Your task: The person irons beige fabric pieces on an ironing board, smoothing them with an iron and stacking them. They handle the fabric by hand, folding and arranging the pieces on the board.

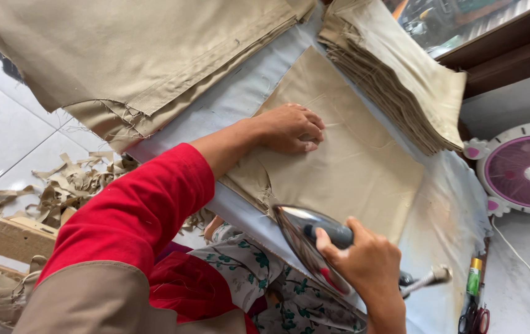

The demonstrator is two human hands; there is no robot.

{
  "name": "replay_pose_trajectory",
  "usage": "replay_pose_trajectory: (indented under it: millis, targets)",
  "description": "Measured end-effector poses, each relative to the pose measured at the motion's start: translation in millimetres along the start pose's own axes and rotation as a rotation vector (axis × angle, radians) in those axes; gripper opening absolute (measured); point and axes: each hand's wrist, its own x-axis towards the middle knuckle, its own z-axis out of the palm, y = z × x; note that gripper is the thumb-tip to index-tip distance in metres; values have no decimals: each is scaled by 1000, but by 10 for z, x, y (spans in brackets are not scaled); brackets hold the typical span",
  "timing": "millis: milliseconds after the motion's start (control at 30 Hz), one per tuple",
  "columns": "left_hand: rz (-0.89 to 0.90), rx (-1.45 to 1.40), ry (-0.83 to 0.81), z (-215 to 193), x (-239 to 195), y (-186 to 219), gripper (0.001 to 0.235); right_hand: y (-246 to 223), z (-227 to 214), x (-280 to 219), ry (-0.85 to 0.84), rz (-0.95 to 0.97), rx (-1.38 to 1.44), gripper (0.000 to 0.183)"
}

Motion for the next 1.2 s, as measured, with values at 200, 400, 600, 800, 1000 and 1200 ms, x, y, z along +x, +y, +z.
replay_pose_trajectory:
  millis: [200,400,600,800,1000,1200]
  targets:
    - [11,42,-52,21,17,-7,38,-190,-7,39,21,-112,5,52]
    - [3,154,-192,107,-16,64,64,-92,-96,130,-144,30,-31,52]
    - [-270,326,-44,14,-62,113,73,284,89,-75,-83,88,-27,52]
    - [-635,505,260,-29,-98,-94,94,1115,349,-151,-227,396,-92,55]
    - [-766,164,234,-257,-180,0,59,1736,540,-269,-220,565,11,72]
    - [-840,114,109,-347,-175,28,44,1733,716,-516,-184,483,-29,79]
